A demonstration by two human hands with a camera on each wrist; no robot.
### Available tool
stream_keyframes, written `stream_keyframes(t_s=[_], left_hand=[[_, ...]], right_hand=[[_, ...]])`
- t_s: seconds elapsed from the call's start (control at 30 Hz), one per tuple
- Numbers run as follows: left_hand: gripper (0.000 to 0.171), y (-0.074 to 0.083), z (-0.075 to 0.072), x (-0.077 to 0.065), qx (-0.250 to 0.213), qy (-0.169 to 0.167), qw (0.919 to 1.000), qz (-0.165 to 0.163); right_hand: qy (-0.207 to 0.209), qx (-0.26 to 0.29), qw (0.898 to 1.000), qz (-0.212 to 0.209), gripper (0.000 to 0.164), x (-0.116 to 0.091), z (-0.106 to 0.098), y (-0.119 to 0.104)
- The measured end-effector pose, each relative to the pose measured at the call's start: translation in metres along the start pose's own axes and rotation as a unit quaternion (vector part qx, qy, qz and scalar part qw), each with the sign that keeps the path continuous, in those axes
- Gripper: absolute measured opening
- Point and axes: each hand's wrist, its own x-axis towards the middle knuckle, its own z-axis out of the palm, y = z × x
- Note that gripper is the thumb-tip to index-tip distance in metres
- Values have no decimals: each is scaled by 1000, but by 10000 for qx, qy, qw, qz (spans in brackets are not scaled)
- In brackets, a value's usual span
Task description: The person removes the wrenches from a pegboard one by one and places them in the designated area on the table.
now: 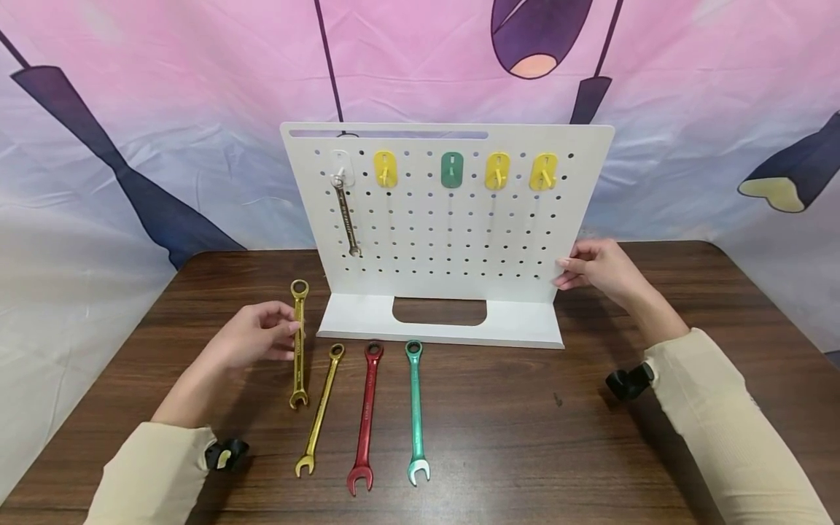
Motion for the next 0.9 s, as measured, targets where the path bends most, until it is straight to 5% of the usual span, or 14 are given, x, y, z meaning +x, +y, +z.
stream_keyframes(t_s=[0.9], left_hand=[[8, -31, 1, -13, 71, -1195, 9886, -915]], right_hand=[[110, -28, 9998, 169, 24, -6, 6, -14]])
